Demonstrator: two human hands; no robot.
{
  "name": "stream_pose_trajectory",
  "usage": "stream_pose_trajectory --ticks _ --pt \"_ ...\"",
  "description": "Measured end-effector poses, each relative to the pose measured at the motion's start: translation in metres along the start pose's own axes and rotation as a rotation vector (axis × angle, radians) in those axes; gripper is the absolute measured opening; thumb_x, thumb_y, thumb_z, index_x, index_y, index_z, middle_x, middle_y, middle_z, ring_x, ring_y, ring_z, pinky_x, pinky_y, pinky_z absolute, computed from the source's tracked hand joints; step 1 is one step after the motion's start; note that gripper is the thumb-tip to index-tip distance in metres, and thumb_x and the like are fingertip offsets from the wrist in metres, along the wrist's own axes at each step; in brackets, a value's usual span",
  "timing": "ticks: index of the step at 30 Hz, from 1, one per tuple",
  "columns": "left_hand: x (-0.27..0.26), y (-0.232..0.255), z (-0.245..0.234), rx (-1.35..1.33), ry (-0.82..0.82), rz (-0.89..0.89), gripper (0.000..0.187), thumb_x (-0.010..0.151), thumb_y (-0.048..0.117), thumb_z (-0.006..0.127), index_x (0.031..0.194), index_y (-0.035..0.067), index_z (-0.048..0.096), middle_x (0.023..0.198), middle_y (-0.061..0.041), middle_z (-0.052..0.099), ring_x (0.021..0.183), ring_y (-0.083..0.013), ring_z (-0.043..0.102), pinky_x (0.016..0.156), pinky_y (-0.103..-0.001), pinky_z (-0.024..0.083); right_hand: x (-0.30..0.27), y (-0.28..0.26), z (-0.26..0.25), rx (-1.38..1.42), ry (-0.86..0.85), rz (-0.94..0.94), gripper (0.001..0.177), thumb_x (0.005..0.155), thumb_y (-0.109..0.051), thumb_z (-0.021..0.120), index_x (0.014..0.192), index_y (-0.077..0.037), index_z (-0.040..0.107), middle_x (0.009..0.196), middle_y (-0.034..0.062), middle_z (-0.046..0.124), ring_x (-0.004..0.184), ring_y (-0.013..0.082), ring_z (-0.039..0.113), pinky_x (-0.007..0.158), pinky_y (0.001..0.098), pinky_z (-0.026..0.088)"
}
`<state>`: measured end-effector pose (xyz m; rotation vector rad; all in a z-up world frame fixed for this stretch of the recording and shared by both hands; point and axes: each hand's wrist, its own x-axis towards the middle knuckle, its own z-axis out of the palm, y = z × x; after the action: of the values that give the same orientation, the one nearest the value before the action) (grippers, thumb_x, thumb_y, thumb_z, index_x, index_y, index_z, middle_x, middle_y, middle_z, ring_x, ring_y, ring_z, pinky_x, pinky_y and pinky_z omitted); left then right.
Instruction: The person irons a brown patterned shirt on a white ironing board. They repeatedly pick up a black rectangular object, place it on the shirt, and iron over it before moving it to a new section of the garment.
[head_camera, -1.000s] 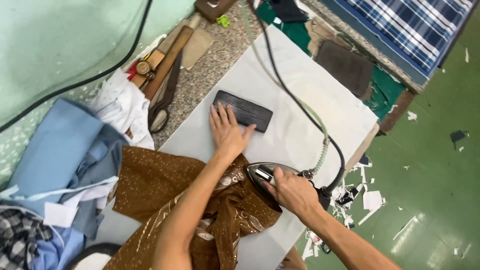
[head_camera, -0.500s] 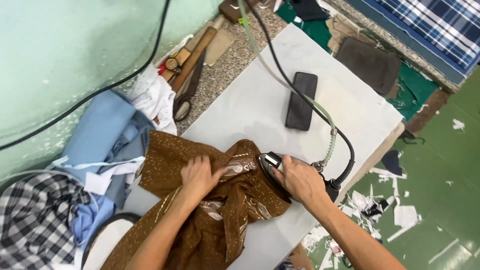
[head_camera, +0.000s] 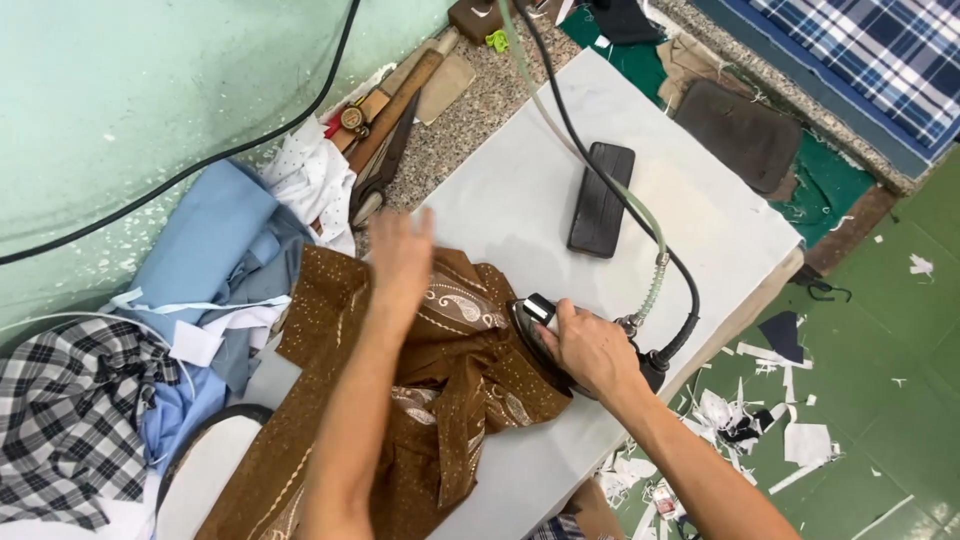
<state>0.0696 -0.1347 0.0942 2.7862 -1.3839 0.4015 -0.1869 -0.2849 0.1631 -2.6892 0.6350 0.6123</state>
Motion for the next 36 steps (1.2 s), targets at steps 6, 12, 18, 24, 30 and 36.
stream_pose_trajectory --ticks 6,12,18,24,30,36 --pt "0.009 0.074 0.073 -0.376 -0.440 0.185 0.058 0.063 0.042 0.092 0.105 0.007 0.070 0.098 -0.014 0.068 0.106 -0.0328 0.062 0.103 -0.047 0.038 0.006 0.006 0.003 0.017 0.007 -0.037 0.045 0.100 -0.051 0.042 0.120 -0.011 0.049 0.102 0.0126 0.069 0.097 0.0340 0.074 0.080 0.0465 0.062" --pt "0.012 0.064 0.085 -0.449 -0.446 0.167 0.053 0.066 0.048 0.086 0.091 0.007 0.064 0.090 -0.013 0.070 0.097 -0.0302 0.064 0.095 -0.044 0.041 0.013 0.010 -0.004 0.132 -0.145 -0.034 0.051 0.100 -0.050 0.047 0.129 -0.008 0.047 0.102 0.0182 0.072 0.100 0.0381 0.075 0.087 0.0503 0.060" --pt "-0.037 0.040 0.056 -0.392 0.194 0.330 0.029 0.089 0.034 0.076 0.084 0.009 0.063 0.078 -0.006 0.059 0.081 -0.0237 0.059 0.076 -0.038 0.048 0.027 -0.007 0.011 -0.055 0.009 0.062 0.044 0.103 -0.052 0.043 0.107 -0.009 0.051 0.081 0.0110 0.069 0.077 0.0332 0.077 0.070 0.0464 0.063" --pt "-0.149 0.005 0.011 -0.374 -0.408 0.436 0.036 0.082 0.014 0.074 0.116 0.011 0.066 0.106 -0.005 0.056 0.099 -0.0265 0.054 0.077 -0.039 0.045 0.055 -0.026 0.008 -0.115 0.093 0.111 0.047 0.104 -0.057 0.038 0.102 -0.011 0.049 0.075 0.0121 0.068 0.072 0.0367 0.076 0.066 0.0498 0.062" --pt "-0.176 0.014 0.063 -0.428 -0.141 0.408 0.005 0.085 0.007 0.069 0.086 0.009 0.065 0.076 -0.007 0.056 0.085 -0.0249 0.057 0.076 -0.036 0.044 0.080 -0.042 0.002 -0.193 0.224 0.122 0.045 0.106 -0.055 0.038 0.101 -0.011 0.047 0.072 0.0116 0.068 0.069 0.0352 0.076 0.063 0.0461 0.062" --pt "-0.208 0.029 0.020 -0.607 -0.786 0.364 0.021 0.086 -0.006 0.061 0.104 -0.002 0.070 0.094 -0.020 0.072 0.098 -0.0365 0.066 0.088 -0.047 0.048 0.088 -0.036 0.006 -0.101 0.261 0.115 0.047 0.105 -0.056 0.040 0.101 -0.010 0.046 0.074 0.0169 0.069 0.072 0.0406 0.076 0.065 0.0496 0.062"
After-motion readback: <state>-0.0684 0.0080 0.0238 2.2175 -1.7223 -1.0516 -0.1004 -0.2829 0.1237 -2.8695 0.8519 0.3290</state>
